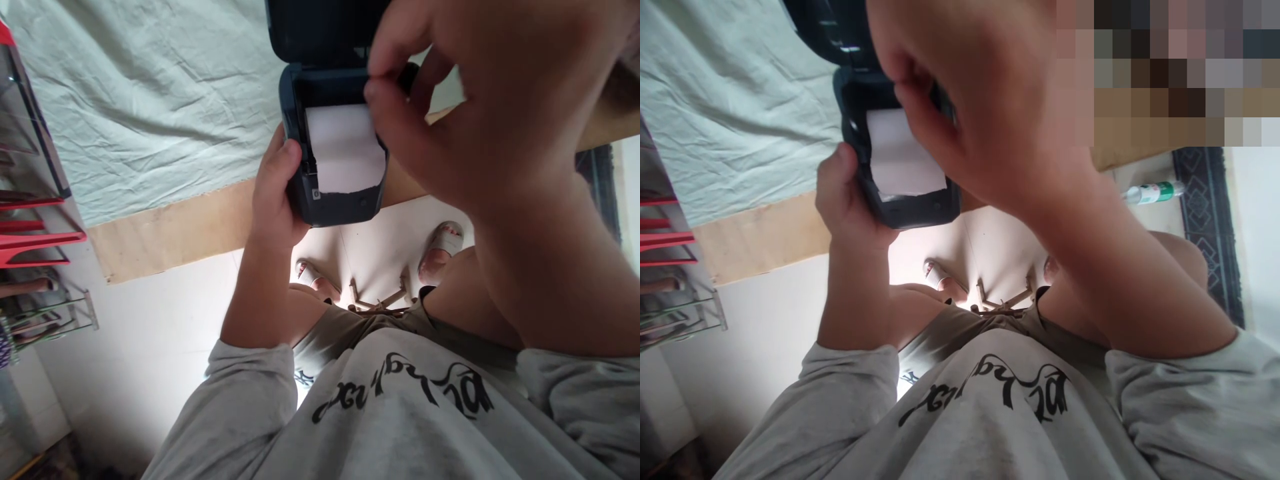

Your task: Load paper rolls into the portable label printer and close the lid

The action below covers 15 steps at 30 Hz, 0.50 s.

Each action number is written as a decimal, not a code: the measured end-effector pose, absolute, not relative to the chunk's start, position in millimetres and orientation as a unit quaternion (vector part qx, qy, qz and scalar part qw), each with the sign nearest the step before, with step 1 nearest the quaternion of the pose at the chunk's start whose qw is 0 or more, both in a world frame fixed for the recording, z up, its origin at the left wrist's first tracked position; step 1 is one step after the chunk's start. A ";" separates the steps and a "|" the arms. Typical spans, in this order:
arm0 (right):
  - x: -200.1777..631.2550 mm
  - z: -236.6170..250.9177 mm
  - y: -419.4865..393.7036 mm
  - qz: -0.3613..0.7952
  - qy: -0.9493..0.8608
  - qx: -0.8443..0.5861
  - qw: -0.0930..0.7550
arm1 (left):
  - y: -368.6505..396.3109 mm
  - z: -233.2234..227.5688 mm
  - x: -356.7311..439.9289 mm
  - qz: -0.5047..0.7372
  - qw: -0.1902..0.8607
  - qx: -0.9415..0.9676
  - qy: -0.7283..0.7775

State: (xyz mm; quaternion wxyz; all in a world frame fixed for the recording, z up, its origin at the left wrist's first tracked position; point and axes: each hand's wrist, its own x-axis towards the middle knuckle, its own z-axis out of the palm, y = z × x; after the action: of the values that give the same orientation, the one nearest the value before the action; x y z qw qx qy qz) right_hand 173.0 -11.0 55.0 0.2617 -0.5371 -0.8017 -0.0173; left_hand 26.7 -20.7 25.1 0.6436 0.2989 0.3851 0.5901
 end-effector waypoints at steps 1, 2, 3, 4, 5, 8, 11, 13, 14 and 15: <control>170.0 56.1 -11.6 -0.026 -0.805 -0.554 0.213 | -21.1 25.2 27.5 0.591 0.641 0.303 0.385; 166.7 57.2 -12.2 -0.021 -0.805 -0.571 0.159 | -21.5 24.6 27.9 0.593 0.639 0.310 0.380; 163.5 58.3 -12.7 -0.009 -0.804 -0.584 0.112 | -21.8 23.4 27.9 0.591 0.640 0.318 0.374; 160.8 59.0 -13.1 0.004 -0.802 -0.592 0.078 | -22.0 21.8 27.4 0.591 0.640 0.326 0.367; 159.0 59.5 -13.2 0.014 -0.802 -0.595 0.051 | -22.2 20.0 26.6 0.595 0.636 0.332 0.362; 157.9 59.9 -12.4 0.042 -0.792 -0.609 0.021 | -21.8 15.1 21.0 0.585 0.644 0.347 0.349; 158.3 62.4 -12.1 0.062 -0.777 -0.626 0.010 | -20.1 13.0 13.3 0.541 0.658 0.390 0.349; 158.4 65.9 -13.5 0.050 -0.778 -0.626 0.014 | -19.1 13.3 10.7 0.513 0.655 0.425 0.356; 159.1 67.3 -14.2 0.042 -0.787 -0.615 0.030 | -19.0 13.8 10.9 0.511 0.653 0.429 0.358; 160.8 67.9 -14.6 0.051 -0.805 -0.589 0.049 | -19.1 14.4 12.0 0.518 0.651 0.425 0.358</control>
State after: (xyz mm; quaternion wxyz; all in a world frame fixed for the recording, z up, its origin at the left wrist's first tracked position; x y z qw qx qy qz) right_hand 160.8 -14.6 67.9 0.0488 -0.5891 -0.8050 0.0508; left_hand 12.0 -19.1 14.4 0.6506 0.4248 0.3581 0.5176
